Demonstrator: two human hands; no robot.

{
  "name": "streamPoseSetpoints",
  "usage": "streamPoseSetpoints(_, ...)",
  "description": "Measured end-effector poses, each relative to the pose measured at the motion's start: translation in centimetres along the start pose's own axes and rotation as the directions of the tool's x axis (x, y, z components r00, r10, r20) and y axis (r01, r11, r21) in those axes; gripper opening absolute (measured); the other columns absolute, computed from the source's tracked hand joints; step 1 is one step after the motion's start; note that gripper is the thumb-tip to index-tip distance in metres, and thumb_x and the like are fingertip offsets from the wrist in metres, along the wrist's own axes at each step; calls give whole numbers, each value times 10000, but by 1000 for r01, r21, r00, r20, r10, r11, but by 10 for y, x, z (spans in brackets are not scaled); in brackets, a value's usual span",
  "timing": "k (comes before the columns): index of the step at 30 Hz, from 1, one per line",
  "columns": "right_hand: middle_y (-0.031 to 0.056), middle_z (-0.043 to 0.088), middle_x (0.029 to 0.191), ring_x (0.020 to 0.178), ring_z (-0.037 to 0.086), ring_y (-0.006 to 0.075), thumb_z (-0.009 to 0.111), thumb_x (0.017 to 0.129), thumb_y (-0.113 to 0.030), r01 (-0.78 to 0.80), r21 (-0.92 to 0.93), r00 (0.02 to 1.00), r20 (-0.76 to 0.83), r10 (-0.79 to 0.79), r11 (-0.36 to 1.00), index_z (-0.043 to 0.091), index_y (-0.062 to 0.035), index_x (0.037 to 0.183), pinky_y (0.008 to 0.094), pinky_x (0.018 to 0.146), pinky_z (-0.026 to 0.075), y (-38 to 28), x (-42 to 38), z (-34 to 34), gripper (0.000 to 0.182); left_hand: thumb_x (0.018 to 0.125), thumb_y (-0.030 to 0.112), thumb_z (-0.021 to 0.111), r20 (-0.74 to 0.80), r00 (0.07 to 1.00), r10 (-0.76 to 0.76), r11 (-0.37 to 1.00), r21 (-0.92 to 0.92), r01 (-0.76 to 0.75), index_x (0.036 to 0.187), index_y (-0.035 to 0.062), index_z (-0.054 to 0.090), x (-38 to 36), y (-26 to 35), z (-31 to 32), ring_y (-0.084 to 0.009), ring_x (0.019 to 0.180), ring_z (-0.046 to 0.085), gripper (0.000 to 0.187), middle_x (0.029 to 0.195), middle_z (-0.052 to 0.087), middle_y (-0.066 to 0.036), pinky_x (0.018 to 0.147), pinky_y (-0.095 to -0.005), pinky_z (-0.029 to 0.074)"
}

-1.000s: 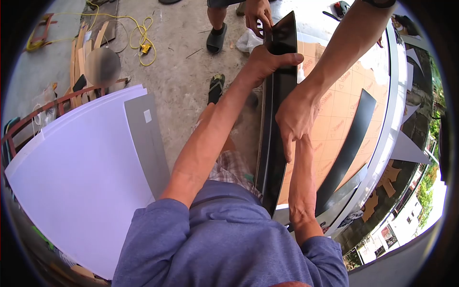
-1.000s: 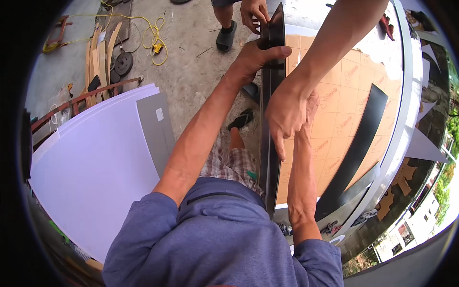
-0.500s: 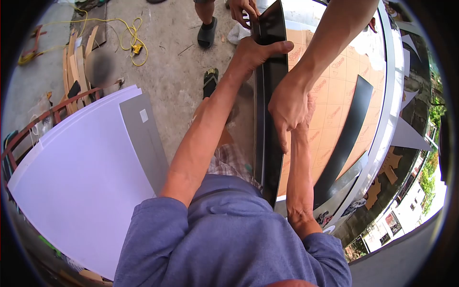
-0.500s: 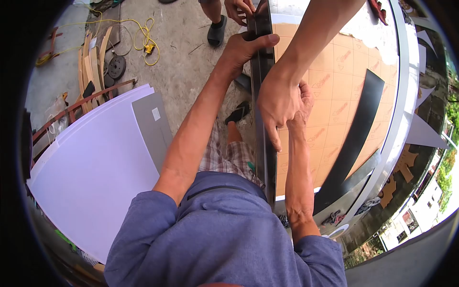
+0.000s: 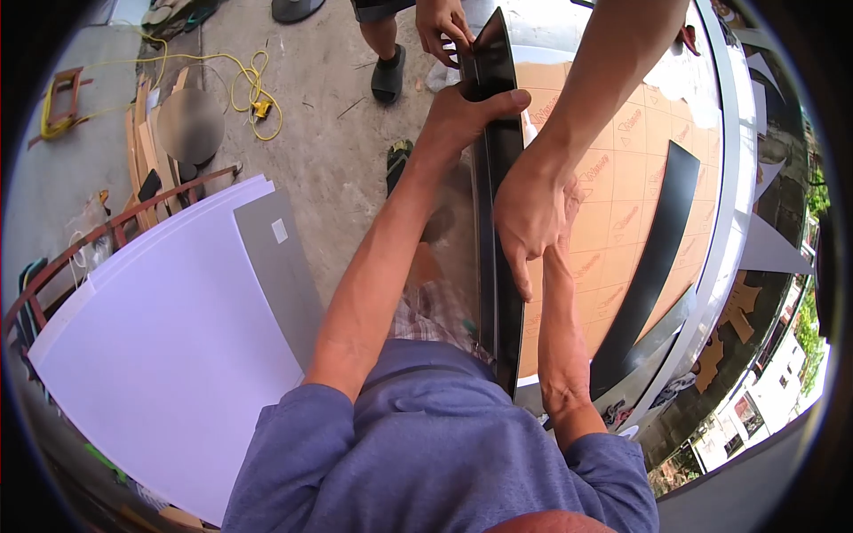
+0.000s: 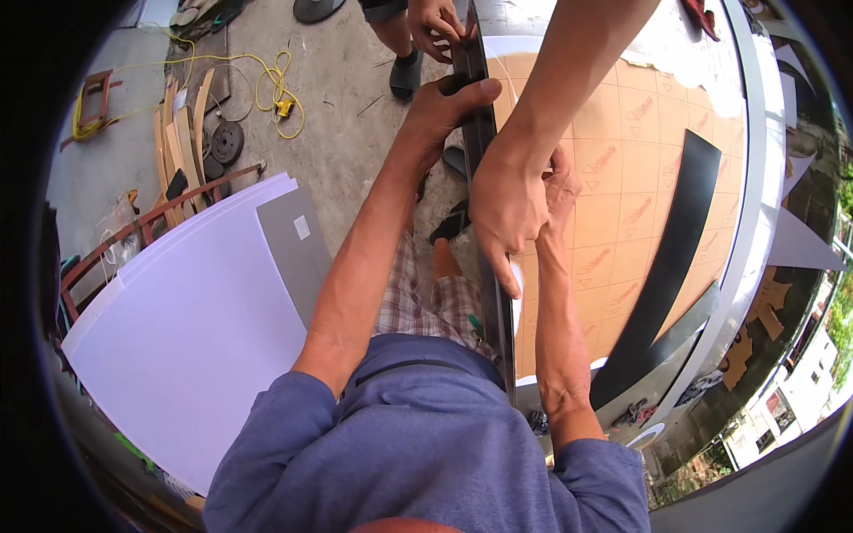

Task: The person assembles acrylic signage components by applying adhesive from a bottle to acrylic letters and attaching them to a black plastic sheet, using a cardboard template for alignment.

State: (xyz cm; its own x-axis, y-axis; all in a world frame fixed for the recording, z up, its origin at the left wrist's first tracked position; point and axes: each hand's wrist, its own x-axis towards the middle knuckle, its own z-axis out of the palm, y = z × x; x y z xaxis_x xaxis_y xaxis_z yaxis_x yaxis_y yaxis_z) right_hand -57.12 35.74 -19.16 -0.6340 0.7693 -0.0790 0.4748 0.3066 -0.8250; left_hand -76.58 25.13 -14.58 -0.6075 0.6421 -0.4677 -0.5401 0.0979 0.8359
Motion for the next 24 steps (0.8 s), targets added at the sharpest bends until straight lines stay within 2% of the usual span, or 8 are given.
streamPoseSetpoints(2,98,684,891,699,657,177,719,884,-204,46,-39,998,-33,-47,998,665,-18,1128,309,653,541,-8,4,3,311,760,464,833,8,1000,-30,998,47,30,1161,-48,661,-1,1,-1,-139,915,630,673,1025,681,-72,855,-296,499)
streamPoseSetpoints(3,112,696,906,696,675,196,733,871,-200,50,-61,997,-53,-54,997,671,-22,1121,314,648,548,-13,6,4,314,773,490,810,23,1000,-8,998,59,6,1231,-50,614,1,-1,-3,-171,1025,611,736,1117,655,-92,908,-344,491)
streamPoseSetpoints(6,147,711,958,698,703,249,747,852,-196,31,-72,995,-92,-38,997,677,-31,1116,343,645,564,-10,11,9,320,758,461,832,-45,998,36,992,-120,-41,1164,-58,671,-12,10,14,-139,885,640,678,998,704,-67,833,-274,492)
streamPoseSetpoints(7,157,706,957,686,700,258,730,861,-190,0,-95,995,-96,-9,995,680,-30,1086,363,645,566,-19,11,7,280,758,482,825,-23,1000,-7,999,-37,6,1255,-72,612,-7,3,4,-164,937,629,774,1073,673,-80,865,-300,496)
streamPoseSetpoints(10,153,696,924,657,685,262,726,858,-184,20,-20,989,-148,-22,1000,680,-30,1065,375,636,559,-26,12,10,261,809,534,775,47,999,-3,1000,-25,4,1282,-82,554,1,-9,-5,-234,1147,575,807,1244,610,-159,948,-388,496)
streamPoseSetpoints(18,146,675,909,605,659,263,730,862,-160,62,-5,983,-170,-62,998,658,-34,1082,362,573,542,-24,16,13,263,866,534,724,61,998,-5,999,-54,8,1265,-97,554,-3,-8,-4,-226,1102,637,766,1240,627,-167,941,-359,526)
streamPoseSetpoints(20,143,673,905,607,663,262,727,869,-152,115,-59,975,-182,-124,992,651,-34,1088,354,569,547,-21,17,12,261,846,531,749,111,991,71,995,-82,-62,1306,-100,523,-6,0,3,-216,1095,629,813,1242,618,-162,922,-349,520)
streamPoseSetpoints(24,149,672,935,673,684,275,720,887,-154,140,-111,981,-116,-152,984,648,-21,1097,350,590,565,-25,22,6,258,807,538,788,79,996,51,997,-67,-46,1328,-99,510,-7,6,1,-212,1097,623,868,1258,613,-149,936,-335,501)
